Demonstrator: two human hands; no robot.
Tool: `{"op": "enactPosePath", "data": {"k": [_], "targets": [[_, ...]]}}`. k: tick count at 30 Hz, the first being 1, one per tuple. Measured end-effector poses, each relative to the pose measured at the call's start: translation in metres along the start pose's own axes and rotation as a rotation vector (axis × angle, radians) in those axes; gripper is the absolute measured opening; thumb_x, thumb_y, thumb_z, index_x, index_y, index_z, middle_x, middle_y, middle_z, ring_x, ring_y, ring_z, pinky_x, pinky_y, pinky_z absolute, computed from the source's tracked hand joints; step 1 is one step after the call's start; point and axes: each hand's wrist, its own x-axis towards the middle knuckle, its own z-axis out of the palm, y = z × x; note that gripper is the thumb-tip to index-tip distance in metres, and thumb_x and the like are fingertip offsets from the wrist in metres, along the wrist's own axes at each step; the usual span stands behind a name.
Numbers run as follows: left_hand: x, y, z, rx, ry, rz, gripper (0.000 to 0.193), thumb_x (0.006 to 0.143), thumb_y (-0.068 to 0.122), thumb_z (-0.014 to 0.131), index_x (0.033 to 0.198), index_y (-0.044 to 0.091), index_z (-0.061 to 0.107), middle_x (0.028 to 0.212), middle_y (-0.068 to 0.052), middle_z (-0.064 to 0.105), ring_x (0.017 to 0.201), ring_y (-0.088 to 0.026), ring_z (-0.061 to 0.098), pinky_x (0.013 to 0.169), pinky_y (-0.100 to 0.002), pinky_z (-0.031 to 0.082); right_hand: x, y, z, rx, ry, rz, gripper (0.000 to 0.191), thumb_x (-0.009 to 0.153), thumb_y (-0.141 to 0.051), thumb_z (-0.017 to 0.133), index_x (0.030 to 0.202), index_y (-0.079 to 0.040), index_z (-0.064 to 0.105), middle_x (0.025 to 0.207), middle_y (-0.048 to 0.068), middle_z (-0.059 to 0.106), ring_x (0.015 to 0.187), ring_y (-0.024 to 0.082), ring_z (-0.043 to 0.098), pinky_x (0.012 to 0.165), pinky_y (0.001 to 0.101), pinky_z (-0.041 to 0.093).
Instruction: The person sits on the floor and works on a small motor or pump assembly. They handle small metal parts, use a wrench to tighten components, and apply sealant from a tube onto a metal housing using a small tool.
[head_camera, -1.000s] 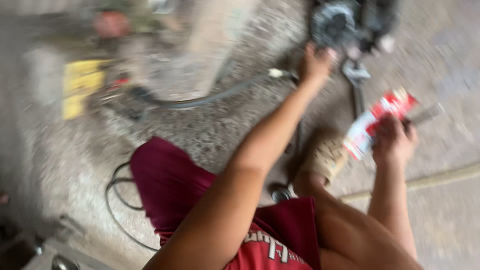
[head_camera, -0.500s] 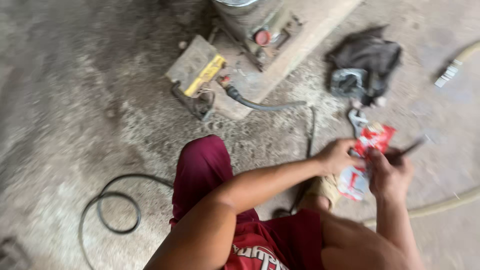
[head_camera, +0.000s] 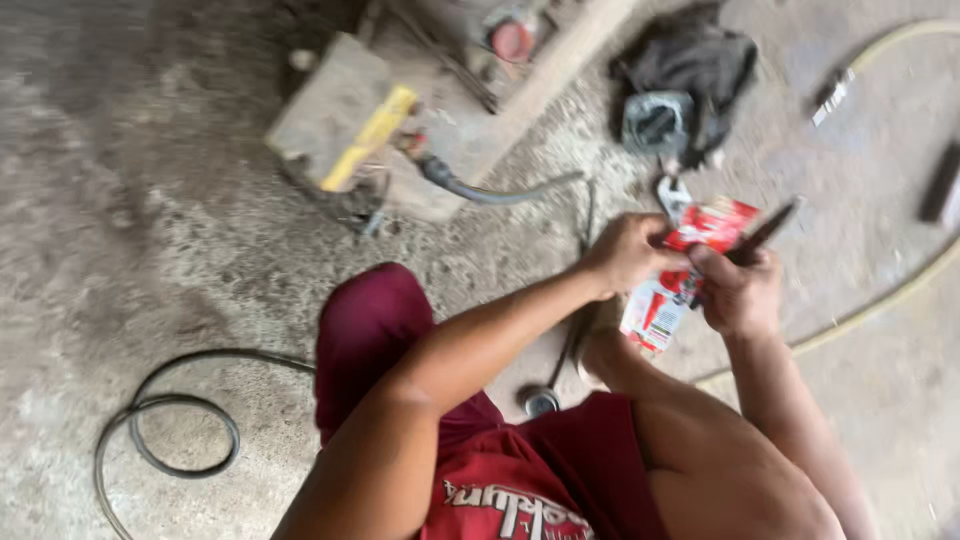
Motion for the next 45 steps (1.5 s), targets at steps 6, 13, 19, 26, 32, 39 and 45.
{"op": "enactPosePath", "data": {"k": [6,13,19,26,32,39,45], "targets": [[-0.006,-0.034,0.027,-0.147,-0.04,-0.125,0.012,0.085,0.009,0.083,0.089,0.001,0.076,0.081,-0.005,0.077,0.073,-0.008,0.064,0.067,-0.029,0.055,-0.005,0.022,-0.032,0.047,-0.061,0.023,0.019,0.096,0.008,0.073,0.114,0.004,0.068,0.102,0.013,0.074,0.09,0.02,0.071,0.079,0.033,0.058],[-0.003,-0.046,0.029,-0.293,-0.142,-0.068,0.014,0.084,0.001,0.077,0.098,0.002,0.076,0.091,-0.004,0.078,0.081,-0.009,0.07,0.078,-0.028,0.059,-0.012,0.04,-0.043,0.098,0.016,0.101,0.026,0.089,0.004,0.075,0.115,0.003,0.07,0.106,0.011,0.075,0.092,0.019,0.073,0.084,0.0337,0.06],[-0.008,-0.034,0.026,-0.102,-0.151,-0.064,0.01,0.094,0.013,0.076,0.097,0.003,0.074,0.085,-0.003,0.076,0.077,-0.007,0.068,0.072,-0.028,0.058,-0.016,0.043,-0.057,0.138,-0.009,0.12,0.025,0.091,0.0,0.08,0.115,0.002,0.072,0.096,0.009,0.074,0.069,0.009,0.059,0.058,0.0232,0.043],[-0.011,-0.02,0.023,0.137,-0.15,-0.071,0.015,0.095,0.018,0.075,0.092,0.003,0.077,0.078,-0.002,0.076,0.07,-0.004,0.065,0.065,-0.026,0.055,-0.017,0.048,-0.071,0.159,-0.005,0.108,0.01,0.096,-0.005,0.077,0.103,-0.004,0.07,0.073,-0.001,0.061,0.052,0.005,0.046,0.045,0.0237,0.03],[-0.017,-0.029,0.022,0.072,-0.161,-0.053,0.014,0.096,0.018,0.074,0.096,0.004,0.079,0.078,-0.003,0.074,0.071,-0.004,0.065,0.064,-0.026,0.053,-0.015,0.06,-0.082,0.214,-0.011,0.219,0.01,0.099,-0.009,0.076,0.102,-0.003,0.069,0.071,-0.001,0.057,0.052,0.005,0.041,0.045,0.0232,0.026],[-0.024,-0.068,0.01,0.497,-0.055,-0.046,0.031,0.097,0.019,0.074,0.075,-0.002,0.067,0.069,-0.011,0.063,0.065,-0.015,0.06,0.064,-0.036,0.049,-0.042,0.053,-0.115,-0.151,0.198,0.146,0.036,0.096,-0.005,0.06,0.132,-0.005,0.064,0.1,0.001,0.062,0.06,0.005,0.051,0.05,0.0215,0.04],[-0.031,-0.086,-0.007,0.479,-0.129,-0.149,0.021,0.096,0.02,0.068,0.09,0.0,0.07,0.072,-0.016,0.067,0.065,-0.024,0.067,0.065,-0.04,0.051,-0.067,0.048,-0.118,-0.721,0.078,-0.02,0.034,0.101,0.0,0.063,0.134,0.0,0.068,0.104,0.004,0.061,0.08,0.013,0.067,0.066,0.0285,0.058]]}}
